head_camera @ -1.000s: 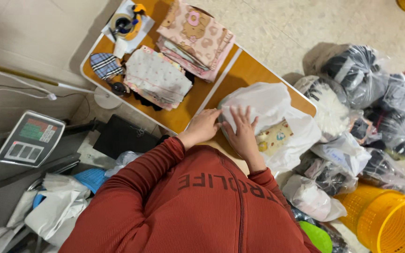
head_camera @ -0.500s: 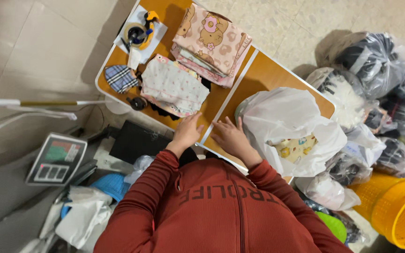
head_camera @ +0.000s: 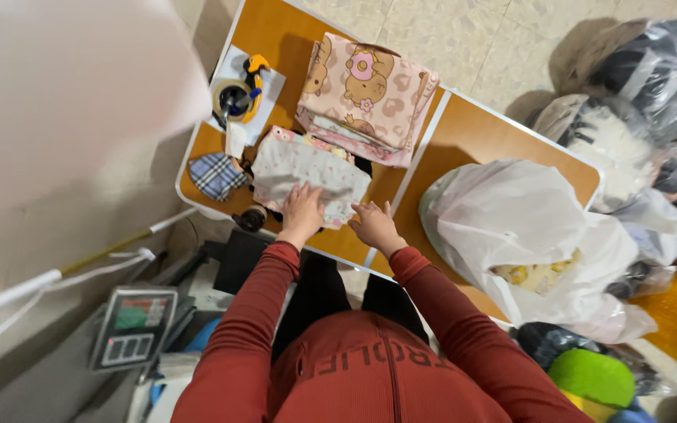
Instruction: The person folds various patterned and solid-colored garments on a table and places them into a white plastic bag. The person handles each item one at a time, folding it neatly before adding it to the bag.
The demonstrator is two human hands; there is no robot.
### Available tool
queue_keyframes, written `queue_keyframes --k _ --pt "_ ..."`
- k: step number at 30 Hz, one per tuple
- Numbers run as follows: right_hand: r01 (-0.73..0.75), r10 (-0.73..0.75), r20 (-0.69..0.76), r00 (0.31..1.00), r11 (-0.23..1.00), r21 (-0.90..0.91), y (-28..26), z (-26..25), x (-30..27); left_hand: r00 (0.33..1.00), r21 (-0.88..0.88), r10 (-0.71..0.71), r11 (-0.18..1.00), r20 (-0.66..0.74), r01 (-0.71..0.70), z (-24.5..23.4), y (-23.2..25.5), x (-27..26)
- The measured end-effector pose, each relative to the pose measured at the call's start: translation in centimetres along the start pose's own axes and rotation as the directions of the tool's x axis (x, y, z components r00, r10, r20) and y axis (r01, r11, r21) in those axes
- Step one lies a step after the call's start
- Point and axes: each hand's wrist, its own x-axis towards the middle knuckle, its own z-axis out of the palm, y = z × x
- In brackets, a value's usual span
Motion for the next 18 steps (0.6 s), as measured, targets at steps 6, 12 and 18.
queue_keyframes --k 6,12,18 --pt "-0.033 0.032 -0.134 0.990 0.999 -0.004 1.8 2.7 5.8 0.985 0.189 0.130 0.976 -0.112 -0.108 -0.8 -4.7 6.6" --pt "-0.107 0.117 -0.183 0.976 0.992 0.062 2.3 4.1 10.1 0.971 0.412 0.231 0.893 -0.066 -0.184 -1.7 -7.5 10.7" --pt "-0.086 0.095 -0.236 0.967 0.995 0.047 2.4 4.8 12.1 0.967 0.538 0.251 0.810 0.041 -0.233 -2.6 -7.0 11.8"
